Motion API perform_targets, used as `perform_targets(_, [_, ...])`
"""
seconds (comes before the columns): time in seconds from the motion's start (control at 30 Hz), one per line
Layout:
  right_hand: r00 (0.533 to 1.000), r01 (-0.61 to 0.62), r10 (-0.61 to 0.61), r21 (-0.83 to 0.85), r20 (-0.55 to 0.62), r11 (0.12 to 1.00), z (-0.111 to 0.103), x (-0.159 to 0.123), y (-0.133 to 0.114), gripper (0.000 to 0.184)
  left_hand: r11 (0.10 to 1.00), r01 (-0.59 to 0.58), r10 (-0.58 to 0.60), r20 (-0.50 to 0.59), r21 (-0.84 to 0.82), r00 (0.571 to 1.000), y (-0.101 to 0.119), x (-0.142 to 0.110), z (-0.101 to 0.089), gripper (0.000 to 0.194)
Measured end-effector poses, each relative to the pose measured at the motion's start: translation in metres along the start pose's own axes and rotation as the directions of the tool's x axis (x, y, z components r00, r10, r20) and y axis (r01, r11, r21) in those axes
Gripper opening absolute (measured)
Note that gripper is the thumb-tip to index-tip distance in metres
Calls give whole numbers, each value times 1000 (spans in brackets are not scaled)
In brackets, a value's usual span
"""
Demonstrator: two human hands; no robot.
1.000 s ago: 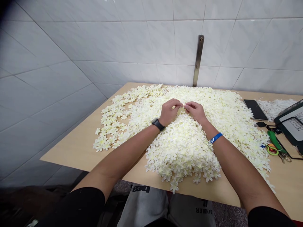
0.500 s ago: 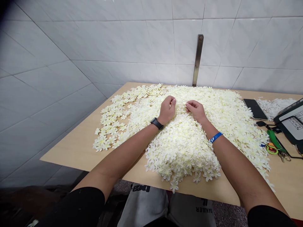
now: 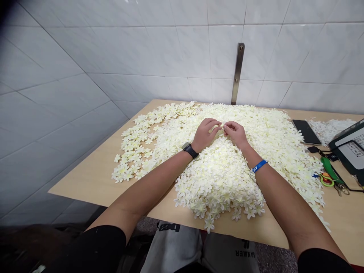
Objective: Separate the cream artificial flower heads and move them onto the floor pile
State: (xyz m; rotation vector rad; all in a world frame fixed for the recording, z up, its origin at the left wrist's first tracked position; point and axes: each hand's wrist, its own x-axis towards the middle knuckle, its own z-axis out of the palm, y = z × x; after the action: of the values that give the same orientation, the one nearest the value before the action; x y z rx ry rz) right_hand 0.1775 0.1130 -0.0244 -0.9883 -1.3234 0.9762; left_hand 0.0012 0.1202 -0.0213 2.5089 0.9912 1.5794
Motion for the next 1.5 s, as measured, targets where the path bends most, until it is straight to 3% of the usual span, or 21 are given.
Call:
perform_targets(0.23, [1000,11,-10,-38,20,999,-1,-1,-2,45,990,47,-53,-41,-133,998,1,-1,1,10])
perform_targets(0.5, [1000,10,-9,85,-15,996,-1,2,3,49,951,186,-216,-103,-247,971,-3,1,-1,9])
perform_targets(0.67, [998,12,-6,97,-63,995,-2,2,3,45,937,224,-260,-108,-269,959,-3,2,-2,9])
perform_targets(0.8, [996,24,-18,75,-91,997,-2,1,2,48,937,209,-246,-106,-281,963,-2,2,-2,11])
perform_targets(0.97, [1000,22,-22,-1,12,1000,-1,-1,-2,46,950,125,-145,-48,-285,988,0,2,-1,8])
perform_targets(1.07, [1000,25,-25,-32,9,999,1,-2,-4,46,962,89,-99,-26,-258,995,0,1,1,8])
perform_targets(1.37, [1000,10,-13,-91,-25,996,-1,-2,-6,38,968,122,-127,-8,-219,992,-1,1,1,9])
perform_targets(1.5, [1000,14,-14,-32,-20,999,-1,-2,-6,40,966,123,-132,-25,-228,991,-1,1,1,10])
